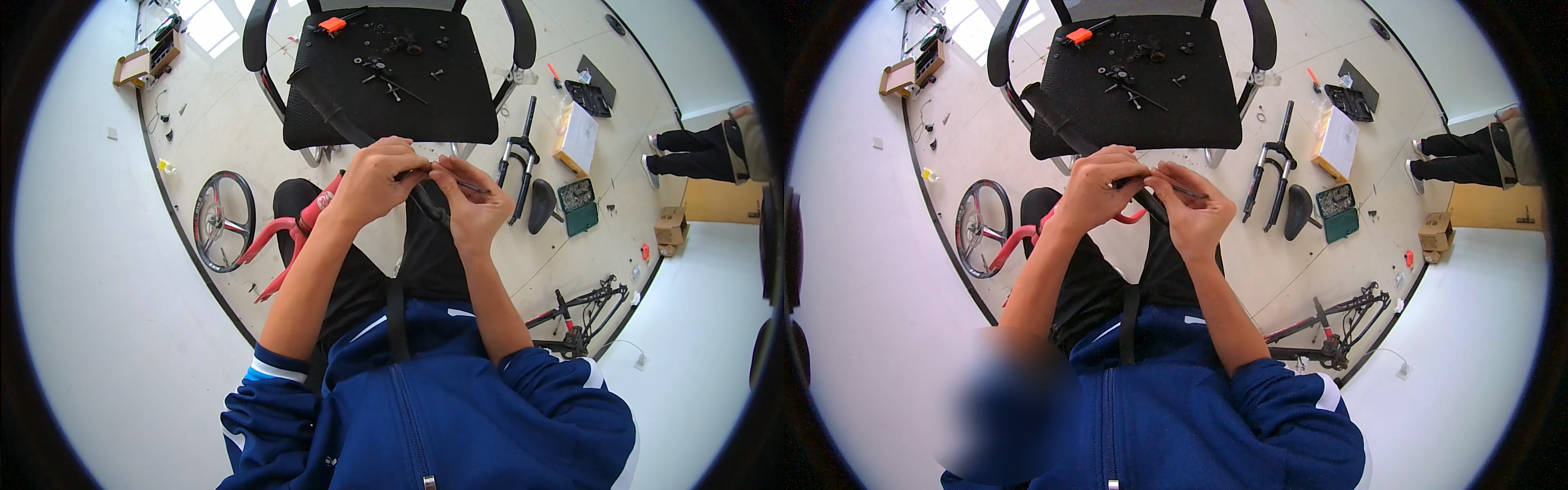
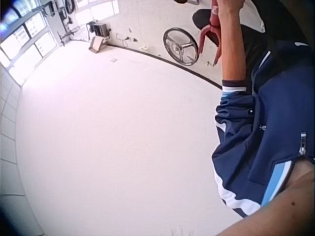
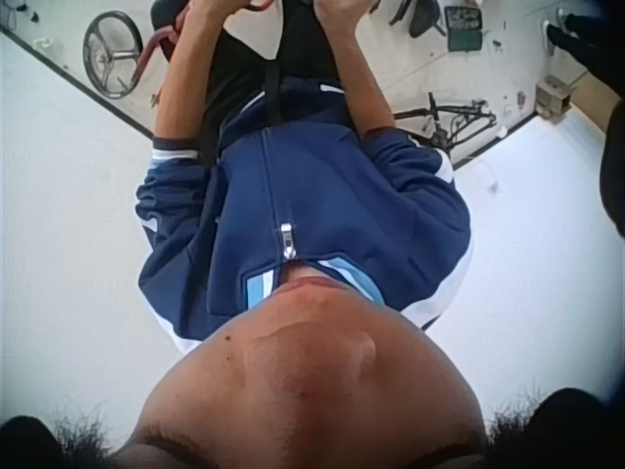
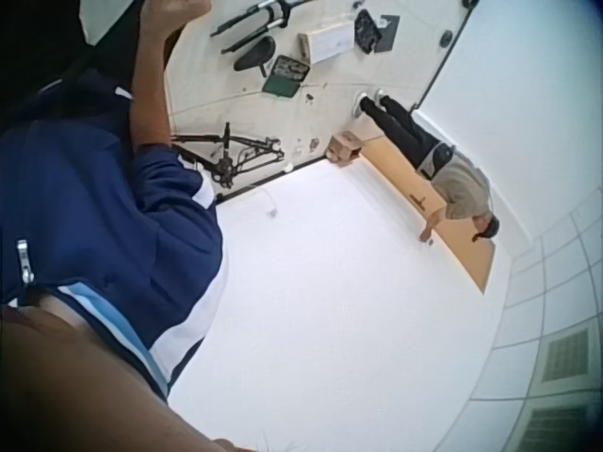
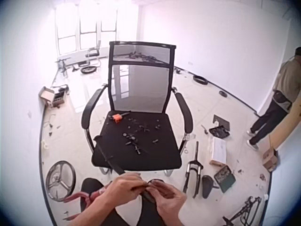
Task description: The person installs a disc brake rotor onto a bicycle wheel and then attaches a headset to a bicycle fork. They use an Allen key to tighten bolts on the headset assembly.
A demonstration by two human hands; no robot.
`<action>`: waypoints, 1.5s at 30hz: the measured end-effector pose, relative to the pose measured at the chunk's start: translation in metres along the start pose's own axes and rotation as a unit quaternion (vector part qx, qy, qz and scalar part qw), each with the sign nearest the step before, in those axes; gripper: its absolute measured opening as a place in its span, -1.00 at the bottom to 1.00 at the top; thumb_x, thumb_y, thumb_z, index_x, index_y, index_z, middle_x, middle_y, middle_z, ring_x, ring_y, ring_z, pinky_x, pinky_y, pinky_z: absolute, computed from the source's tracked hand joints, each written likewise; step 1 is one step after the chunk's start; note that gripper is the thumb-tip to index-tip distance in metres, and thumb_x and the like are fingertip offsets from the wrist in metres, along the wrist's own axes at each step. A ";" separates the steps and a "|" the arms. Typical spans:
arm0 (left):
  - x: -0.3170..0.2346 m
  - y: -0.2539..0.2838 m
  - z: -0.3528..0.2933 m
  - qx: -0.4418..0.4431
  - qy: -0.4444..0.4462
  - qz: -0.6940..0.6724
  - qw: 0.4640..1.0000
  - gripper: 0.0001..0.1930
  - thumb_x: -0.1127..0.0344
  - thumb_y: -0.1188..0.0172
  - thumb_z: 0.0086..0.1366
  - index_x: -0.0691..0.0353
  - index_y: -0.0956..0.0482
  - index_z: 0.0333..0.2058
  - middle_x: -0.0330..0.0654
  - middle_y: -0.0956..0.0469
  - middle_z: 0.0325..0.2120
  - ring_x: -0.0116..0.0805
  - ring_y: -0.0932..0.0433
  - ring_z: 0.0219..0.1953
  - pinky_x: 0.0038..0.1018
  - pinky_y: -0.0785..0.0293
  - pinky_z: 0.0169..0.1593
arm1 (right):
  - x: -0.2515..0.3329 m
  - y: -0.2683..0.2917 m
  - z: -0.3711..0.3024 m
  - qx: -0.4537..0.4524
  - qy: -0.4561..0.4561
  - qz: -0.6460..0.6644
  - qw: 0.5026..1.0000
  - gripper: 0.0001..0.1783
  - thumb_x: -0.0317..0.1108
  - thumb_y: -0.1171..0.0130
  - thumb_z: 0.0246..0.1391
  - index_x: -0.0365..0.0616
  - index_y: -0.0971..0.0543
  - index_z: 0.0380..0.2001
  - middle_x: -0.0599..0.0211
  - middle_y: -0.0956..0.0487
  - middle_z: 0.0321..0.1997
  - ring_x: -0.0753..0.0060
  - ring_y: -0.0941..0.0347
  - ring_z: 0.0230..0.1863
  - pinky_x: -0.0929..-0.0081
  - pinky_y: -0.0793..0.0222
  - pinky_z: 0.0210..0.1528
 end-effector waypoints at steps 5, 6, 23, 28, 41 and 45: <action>-0.002 0.001 -0.002 -0.041 0.008 -0.004 0.999 -0.81 0.57 -0.40 -0.06 0.33 -0.67 -0.39 -0.11 -0.64 -0.48 -0.17 -0.64 -0.34 -0.30 -0.55 0.08 | -0.013 -0.001 0.000 0.017 0.039 0.049 0.998 -0.73 -0.62 -0.34 0.03 -0.34 -0.67 -0.15 0.11 -0.70 -0.18 0.38 -0.67 -0.22 0.54 -0.60 -0.10; 0.000 0.002 -0.002 -0.033 0.009 0.001 0.999 -0.79 0.57 -0.40 -0.07 0.33 -0.68 -0.38 -0.10 -0.64 -0.46 -0.17 -0.63 -0.32 -0.30 -0.55 0.06 | -0.011 -0.001 0.001 0.028 0.052 0.036 0.998 -0.74 -0.62 -0.33 0.04 -0.33 -0.67 -0.14 0.11 -0.70 -0.16 0.38 -0.67 -0.20 0.54 -0.60 -0.09; 0.002 -0.002 -0.002 0.020 0.046 0.075 0.996 -0.87 0.54 -0.34 -0.06 0.36 -0.64 -0.45 -0.08 -0.58 -0.45 -0.13 -0.55 -0.28 -0.34 -0.51 -0.19 | 0.001 -0.001 0.004 0.098 0.100 -0.102 0.985 -0.76 -0.63 -0.20 0.13 -0.37 -0.65 -0.12 0.14 -0.70 -0.16 0.42 -0.65 -0.14 0.58 -0.53 -0.06; 0.000 -0.005 -0.006 -0.006 0.075 0.119 0.990 -0.85 0.51 -0.38 -0.07 0.36 -0.58 -0.50 -0.09 -0.57 -0.46 -0.12 -0.55 -0.29 -0.32 -0.51 -0.22 | -0.009 0.000 0.001 0.029 0.083 -0.099 0.991 -0.77 -0.60 -0.27 0.08 -0.36 -0.67 -0.15 0.19 -0.72 -0.25 0.48 -0.67 -0.22 0.63 -0.55 -0.15; -0.001 -0.003 -0.003 0.015 0.039 0.100 0.994 -0.79 0.54 -0.33 -0.08 0.33 -0.68 -0.37 -0.10 -0.61 -0.39 -0.13 -0.58 -0.23 -0.33 -0.54 -0.11 | 0.004 -0.008 0.005 0.103 0.094 -0.089 0.986 -0.76 -0.60 -0.19 0.12 -0.36 -0.66 -0.12 0.14 -0.71 -0.19 0.44 -0.66 -0.16 0.58 -0.55 -0.07; -0.001 -0.007 -0.008 -0.030 0.052 0.126 0.990 -0.84 0.52 -0.36 -0.08 0.33 -0.63 -0.45 -0.09 -0.61 -0.40 -0.13 -0.59 -0.24 -0.32 -0.55 -0.13 | -0.003 -0.002 0.004 0.059 0.067 -0.105 0.990 -0.78 -0.56 -0.25 0.11 -0.39 -0.66 -0.15 0.13 -0.72 -0.24 0.43 -0.68 -0.22 0.58 -0.56 -0.09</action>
Point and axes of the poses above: each hand's wrist, its own z-axis towards the middle knuckle, its own y-axis out of the back of the hand, x = y × z, the point moved 4 cm from there along z, towards the middle knuckle
